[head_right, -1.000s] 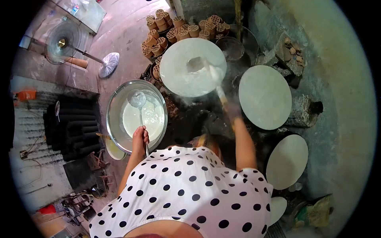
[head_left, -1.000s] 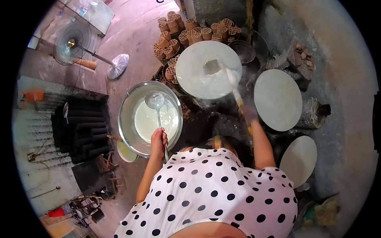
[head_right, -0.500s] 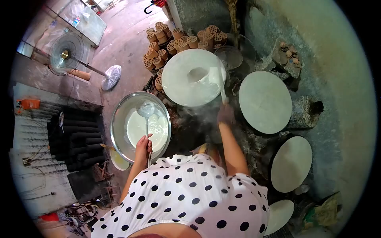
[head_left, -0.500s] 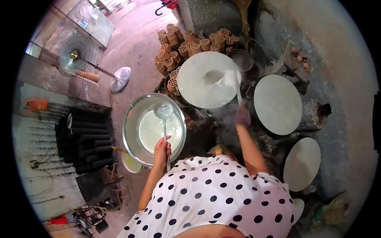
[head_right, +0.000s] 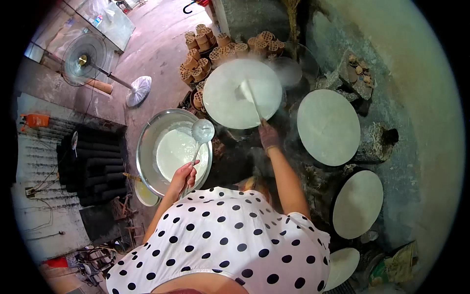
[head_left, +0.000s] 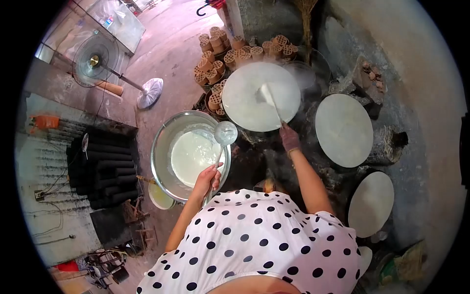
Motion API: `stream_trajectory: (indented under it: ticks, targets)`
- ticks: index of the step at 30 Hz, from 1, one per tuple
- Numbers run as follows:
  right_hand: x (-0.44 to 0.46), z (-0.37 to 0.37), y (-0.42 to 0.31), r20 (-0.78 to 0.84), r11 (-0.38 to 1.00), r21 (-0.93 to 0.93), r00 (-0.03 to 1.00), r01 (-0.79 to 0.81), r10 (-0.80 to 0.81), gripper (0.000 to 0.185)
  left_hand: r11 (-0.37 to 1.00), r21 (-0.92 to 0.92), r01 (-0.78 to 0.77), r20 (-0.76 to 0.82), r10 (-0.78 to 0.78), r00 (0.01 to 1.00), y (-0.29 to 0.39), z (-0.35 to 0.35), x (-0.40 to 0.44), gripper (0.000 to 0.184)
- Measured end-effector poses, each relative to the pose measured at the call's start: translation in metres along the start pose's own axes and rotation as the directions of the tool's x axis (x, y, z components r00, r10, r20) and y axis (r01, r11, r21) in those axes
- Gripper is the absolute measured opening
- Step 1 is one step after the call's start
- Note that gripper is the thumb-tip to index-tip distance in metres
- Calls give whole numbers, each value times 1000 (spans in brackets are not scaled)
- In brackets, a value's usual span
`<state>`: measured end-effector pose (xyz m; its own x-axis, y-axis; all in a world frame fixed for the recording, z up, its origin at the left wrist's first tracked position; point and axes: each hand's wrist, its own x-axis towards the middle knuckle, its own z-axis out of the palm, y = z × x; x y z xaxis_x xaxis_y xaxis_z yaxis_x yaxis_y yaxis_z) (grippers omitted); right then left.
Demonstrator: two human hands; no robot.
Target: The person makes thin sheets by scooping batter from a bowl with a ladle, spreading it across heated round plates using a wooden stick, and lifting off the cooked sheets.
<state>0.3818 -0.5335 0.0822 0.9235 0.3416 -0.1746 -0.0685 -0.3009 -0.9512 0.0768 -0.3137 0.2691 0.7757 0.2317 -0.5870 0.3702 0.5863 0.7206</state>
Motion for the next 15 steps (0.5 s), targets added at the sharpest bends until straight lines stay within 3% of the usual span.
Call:
stream_trajectory:
  ticks: [1, 3, 4, 6, 7, 8, 9, 10, 12, 14, 15]
  targets:
    - [22, -9, 25, -5, 954, -242, 983, 179, -186, 40, 1000, 2, -2, 8, 2, 1000, -2, -2, 2, 40]
    - [40, -14, 25, -112, 852, -463, 938, 244, -329, 38, 1000, -4, -12, 0, 12, 1000, 0, -1, 3, 39]
    - [33, -14, 8, -99, 850, -464, 940, 248, -328, 38, 1000, -9, -20, -8, 20, 1000, -1, -1, 2, 39]
    - [21, -11, -21, 73, 929, -369, 997, 18, 9, 35, 1000, -15, -13, -28, 13, 1000, -4, -2, 2, 39]
    - [40, 11, 54, 128, 972, 186, 977, 143, -169, 34, 1000, -11, -8, -36, 8, 999, -4, -2, 4, 39]
    - [37, 5, 43, 131, 972, 184, 977, 144, -169, 34, 1000, -14, -9, -37, 8, 999, -5, -3, 5, 39]
    - [34, -6, 20, 133, 963, -153, 970, 222, -202, 34, 1000, -1, 8, -49, -8, 999, -7, -4, 9, 38]
    - [32, -11, 8, 145, 839, -471, 962, 272, -230, 34, 1000, 13, 28, -62, -27, 998, -8, -6, 12, 37]
    - [58, -14, 39, 183, 321, -860, 827, 396, -531, 36, 1000, 16, 26, -48, -25, 999, -9, -9, 25, 35]
    - [85, -14, 43, 478, -115, -871, 768, 478, -427, 36, 991, 98, 91, -60, -86, 995, -1, -6, 46, 33]
    - [71, -13, 30, 481, -116, -869, 767, 481, -424, 36, 986, 128, 105, -72, -96, 993, 3, -5, 59, 32]
